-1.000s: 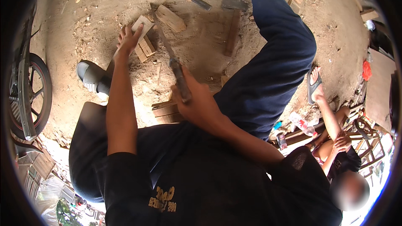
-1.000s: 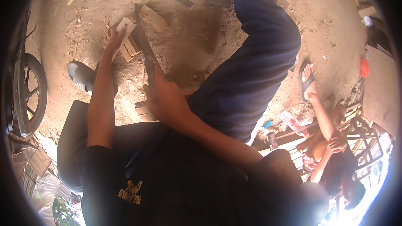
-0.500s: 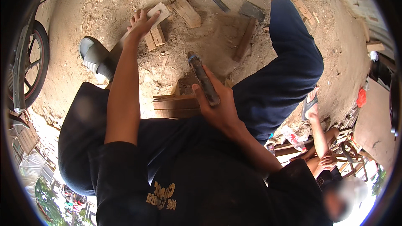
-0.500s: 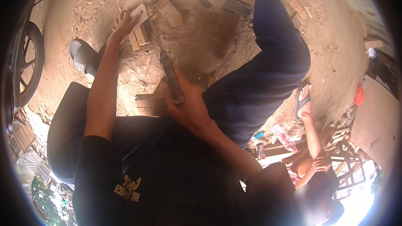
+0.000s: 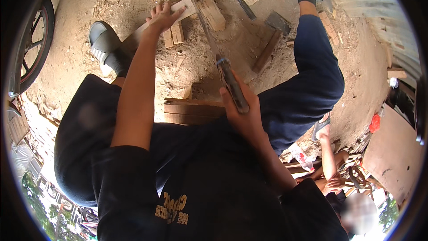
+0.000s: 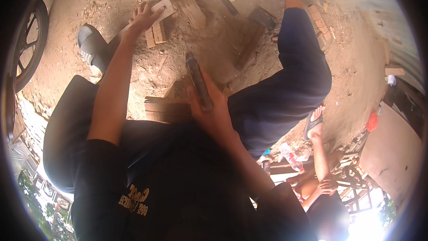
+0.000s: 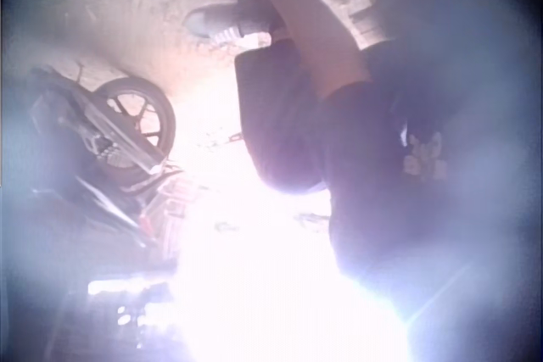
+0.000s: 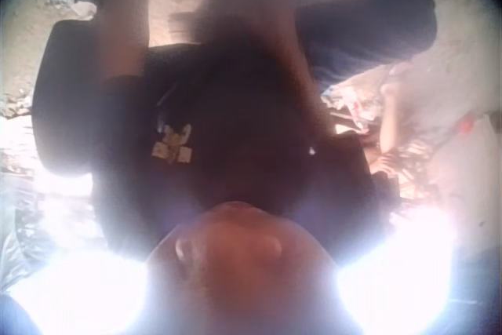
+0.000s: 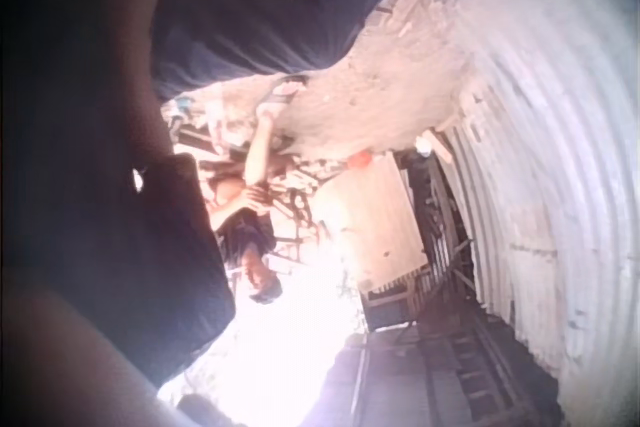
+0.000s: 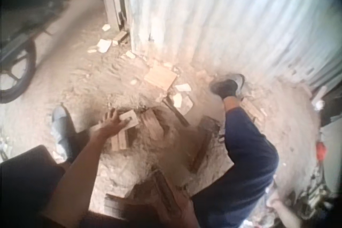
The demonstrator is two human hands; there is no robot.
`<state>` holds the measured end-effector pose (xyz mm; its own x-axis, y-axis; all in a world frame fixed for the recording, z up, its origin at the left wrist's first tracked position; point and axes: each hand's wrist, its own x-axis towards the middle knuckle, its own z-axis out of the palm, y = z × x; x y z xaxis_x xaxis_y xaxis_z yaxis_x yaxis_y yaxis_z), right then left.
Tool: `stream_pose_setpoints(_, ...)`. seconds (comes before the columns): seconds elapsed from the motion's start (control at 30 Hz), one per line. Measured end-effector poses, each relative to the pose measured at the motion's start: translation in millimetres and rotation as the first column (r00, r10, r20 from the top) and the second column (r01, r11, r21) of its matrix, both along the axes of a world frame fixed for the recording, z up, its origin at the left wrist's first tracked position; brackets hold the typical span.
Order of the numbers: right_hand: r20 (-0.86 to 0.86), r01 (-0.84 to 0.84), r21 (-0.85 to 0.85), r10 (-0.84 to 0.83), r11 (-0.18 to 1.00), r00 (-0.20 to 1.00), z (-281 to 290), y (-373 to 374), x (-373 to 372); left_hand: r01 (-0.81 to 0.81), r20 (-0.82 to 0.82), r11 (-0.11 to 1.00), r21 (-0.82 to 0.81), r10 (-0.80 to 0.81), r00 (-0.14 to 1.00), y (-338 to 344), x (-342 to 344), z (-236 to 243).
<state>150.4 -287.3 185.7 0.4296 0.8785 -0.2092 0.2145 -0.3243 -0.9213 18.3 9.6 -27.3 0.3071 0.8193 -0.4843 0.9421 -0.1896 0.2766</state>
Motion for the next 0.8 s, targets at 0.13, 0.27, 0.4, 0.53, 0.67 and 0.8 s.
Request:
stream_pose_setpoints(0.13,0.052,-0.052,0.002,0.052,0.999,0.997,-14.4,24.9,0.1,-0.001,0.02,0.999,0.047,0.0,1.0,2.2,-7.1,-4.4)
stream_pose_setpoints(0.27,0.064,-0.075,-0.128,0.083,0.989,0.994,-24.8,52.8,6.6,0.013,0.042,1.0,0.018,-0.014,0.999,-0.5,5.1,-1.1)
stream_pose_setpoints(0.4,0.129,-0.04,0.102,0.027,0.994,0.991,-37.1,14.1,0.6,-0.006,-0.023,1.0,0.021,0.006,1.0,1.7,-2.1,-1.7)
stream_pose_setpoints(0.53,0.152,-0.103,0.042,0.095,0.994,0.984,-46.4,62.6,6.6,-0.004,0.003,1.0,-0.003,0.004,1.0,0.2,4.8,3.5)
stream_pose_setpoints(0.67,0.221,-0.097,0.147,0.063,0.984,0.973,-62.4,53.3,-1.4,-0.001,-0.018,1.0,0.018,0.002,1.0,-3.4,-3.1,-2.4)
stream_pose_setpoints(0.8,-0.003,-0.058,0.057,0.058,0.997,0.998,-45.7,29.6,-1.4,0.014,-0.022,1.0,0.028,-0.013,1.0,1.9,-0.5,-0.8)
